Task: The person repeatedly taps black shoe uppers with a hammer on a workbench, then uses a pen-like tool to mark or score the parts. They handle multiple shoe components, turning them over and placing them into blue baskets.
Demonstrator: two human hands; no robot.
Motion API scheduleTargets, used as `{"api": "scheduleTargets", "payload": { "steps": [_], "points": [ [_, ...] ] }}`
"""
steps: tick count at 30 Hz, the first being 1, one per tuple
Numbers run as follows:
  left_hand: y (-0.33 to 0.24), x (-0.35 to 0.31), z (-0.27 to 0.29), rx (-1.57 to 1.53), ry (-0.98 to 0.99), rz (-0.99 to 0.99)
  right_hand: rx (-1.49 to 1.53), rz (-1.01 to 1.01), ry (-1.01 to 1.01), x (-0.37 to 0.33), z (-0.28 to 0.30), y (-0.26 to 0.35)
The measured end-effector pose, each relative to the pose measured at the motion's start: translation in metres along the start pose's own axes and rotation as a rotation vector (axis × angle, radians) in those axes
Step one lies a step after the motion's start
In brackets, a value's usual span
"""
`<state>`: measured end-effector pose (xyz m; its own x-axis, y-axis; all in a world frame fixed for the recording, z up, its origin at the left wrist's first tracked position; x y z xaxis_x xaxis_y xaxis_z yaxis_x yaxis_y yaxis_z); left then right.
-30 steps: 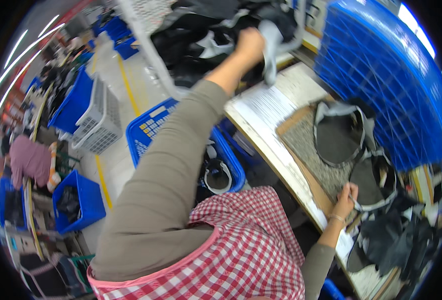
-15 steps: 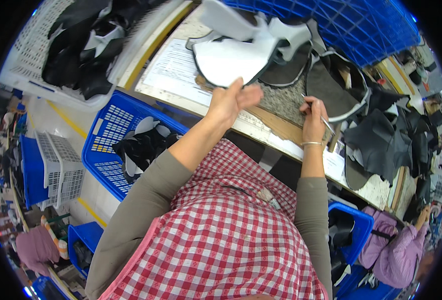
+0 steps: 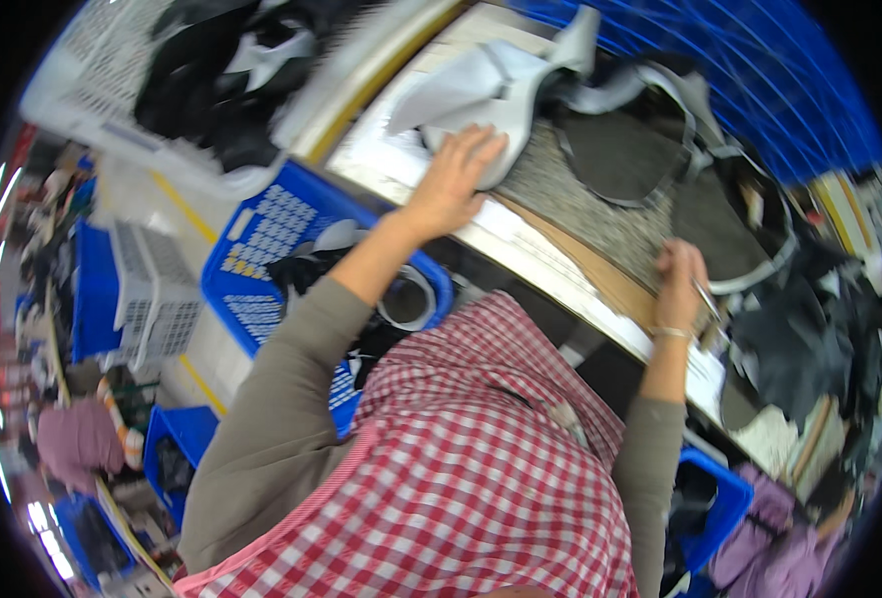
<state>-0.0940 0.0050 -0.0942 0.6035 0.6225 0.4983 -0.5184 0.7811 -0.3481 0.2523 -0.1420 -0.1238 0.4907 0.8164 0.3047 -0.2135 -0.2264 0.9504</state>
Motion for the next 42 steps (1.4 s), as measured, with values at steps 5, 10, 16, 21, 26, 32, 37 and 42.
{"api": "scheduleTargets", "payload": {
  "steps": [5, 10, 16, 21, 26, 32, 37, 42],
  "points": [
    [0.042, -0.011, 0.037, 0.157, -0.18, 0.13, 0.057, 0.072, 0.047, 0.001, -0.003, 0.002],
    [-0.003, 0.065, 0.09, 0.137, -0.512, 0.002, 0.213, 0.033, -0.005, 0.005, 0.002, -0.004],
    [-0.104, 0.091, -0.04, -0.142, 0.286, -0.164, 0.47, -0.031, -0.155, 0.007, 0.01, -0.005],
    [-0.056, 0.083, -0.082, 0.041, 0.579, -0.05, 0.11, -0.006, 0.104, -0.006, -0.032, 0.021],
    [-0.056, 0.108, -0.089, -0.197, 0.636, -0.017, -0.021, 0.038, 0.219, -0.004, -0.079, 0.026],
    [-0.063, 0.111, -0.088, 0.057, 0.613, 0.022, -0.304, 0.075, 0.092, 0.006, -0.084, 0.023],
    [-0.061, 0.111, -0.09, 0.086, 0.599, -0.041, -0.356, 0.095, 0.062, 0.003, -0.084, 0.025],
    [-0.066, 0.108, -0.085, 0.075, 0.574, -0.027, -0.371, 0.07, 0.077, 0.005, -0.084, 0.018]
  ]
}}
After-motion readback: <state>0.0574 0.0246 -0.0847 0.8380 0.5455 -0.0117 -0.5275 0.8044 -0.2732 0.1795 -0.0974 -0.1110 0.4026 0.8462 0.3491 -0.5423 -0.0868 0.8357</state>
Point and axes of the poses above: each hand's wrist, its own x-axis towards the middle knuckle, its own z-axis out of the back of the hand, y = z × x, the point moved 9 cm from there along x, towards the middle knuckle, and after that the axes turned 5 degrees about z, right-handed, at the moved point
